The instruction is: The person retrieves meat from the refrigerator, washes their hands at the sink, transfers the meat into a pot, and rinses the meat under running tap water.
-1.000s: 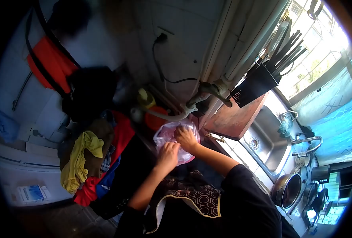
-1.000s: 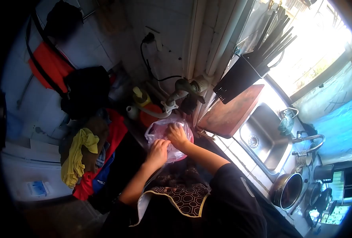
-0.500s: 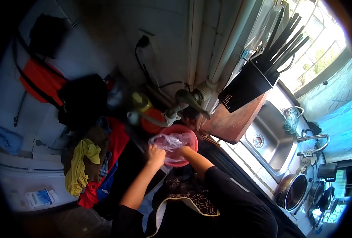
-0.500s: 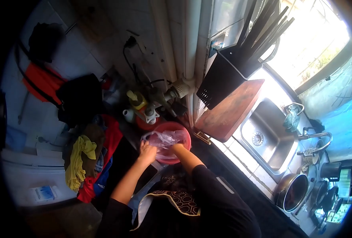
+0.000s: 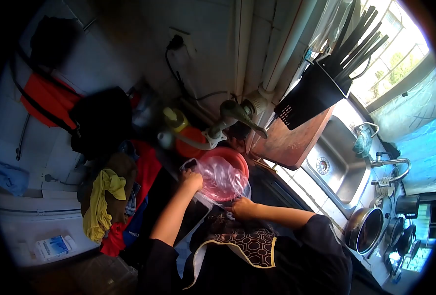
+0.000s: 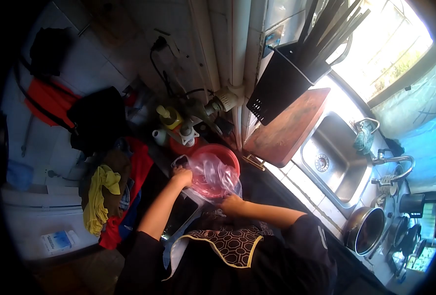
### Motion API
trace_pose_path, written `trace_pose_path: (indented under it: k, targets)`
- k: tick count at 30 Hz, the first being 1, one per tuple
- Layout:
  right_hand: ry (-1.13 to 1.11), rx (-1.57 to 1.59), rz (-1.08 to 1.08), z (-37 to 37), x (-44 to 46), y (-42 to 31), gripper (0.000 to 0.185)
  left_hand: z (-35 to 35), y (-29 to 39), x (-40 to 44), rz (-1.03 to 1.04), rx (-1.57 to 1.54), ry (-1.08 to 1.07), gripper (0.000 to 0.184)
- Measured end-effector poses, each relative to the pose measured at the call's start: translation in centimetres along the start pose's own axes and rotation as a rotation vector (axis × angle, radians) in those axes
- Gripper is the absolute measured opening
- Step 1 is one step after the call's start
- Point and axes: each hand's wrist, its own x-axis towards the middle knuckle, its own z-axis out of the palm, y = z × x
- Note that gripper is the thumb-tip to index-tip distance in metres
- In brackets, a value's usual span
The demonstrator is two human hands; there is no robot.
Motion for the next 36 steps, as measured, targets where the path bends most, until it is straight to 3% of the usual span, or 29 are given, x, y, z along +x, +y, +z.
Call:
trace_pose_path:
  k: [2,4,7,9,10,11,13,14,18,20,21,23,25,27,29,33,36]
  targets:
    - [-0.015,0.022,0.052,3.6,-0.7,0.6,0.043,0.4,0.0,0.5,-0.003,0.071,-0.092,0.040]
    - [0.081,-0.191,0.263,6.8,-0.5,1.8,0.055,1.0,-0.5,1.2,-0.004,0.079,-0.068,0.039]
    - [0.141,0.103,0.374,7.7,-0.8,4.1,0.042,2.0,-1.8,1.7,0.017,0.035,0.047,0.035]
    - [0.193,0.415,0.411,6.0,-1.9,5.2,0.042,2.5,-2.6,2.4,0.076,-0.030,0.361,0.032]
    - [0.256,0.521,0.395,7.0,-1.7,6.4,0.039,1.1,-2.9,2.8,0.156,0.047,0.383,0.033]
    - [0.329,0.875,0.407,8.0,-1.8,7.6,0.036,1.1,-3.1,3.3,0.168,0.055,0.382,0.033]
    - [0.581,1.349,0.399,8.1,-2.5,9.0,0.030,1.7,-3.6,5.7,0.274,-0.780,0.523,0.030]
    - [0.560,1.540,0.490,7.1,-3.1,9.3,0.025,2.8,-4.1,8.0,0.341,-0.951,0.562,0.027]
    - [0.858,1.775,0.568,7.4,-1.4,9.5,0.019,1.3,-2.2,7.2,0.165,-0.936,0.576,0.025]
    - [1.089,1.935,0.665,7.4,-0.4,9.9,0.015,1.2,-1.3,6.6,0.162,-0.745,0.817,0.027]
    - [1.089,1.935,0.665,6.7,-0.2,9.6,0.015,1.3,-1.4,6.8,0.162,-0.745,0.817,0.027]
    - [1.280,1.778,0.753,4.3,0.2,8.6,0.012,1.6,-1.9,7.2,0.115,-0.843,0.521,0.039]
    - [1.263,1.677,0.749,4.7,0.8,9.3,0.013,1.6,-1.4,6.3,0.151,-0.859,0.507,0.047]
    - [1.143,1.310,0.802,5.3,0.7,9.9,0.017,1.1,-0.6,4.9,0.277,-0.939,0.419,0.064]
    - [1.162,0.635,0.870,4.5,-0.5,9.8,0.032,0.1,-0.1,3.3,0.457,-0.968,0.376,0.063]
    - [0.887,0.661,0.860,2.5,-2.8,9.2,0.030,-0.4,-0.5,3.5,0.537,-0.842,0.272,0.057]
    - [0.777,0.689,0.884,3.5,-2.3,10.2,0.029,-1.5,0.1,3.7,0.395,-0.843,0.033,0.049]
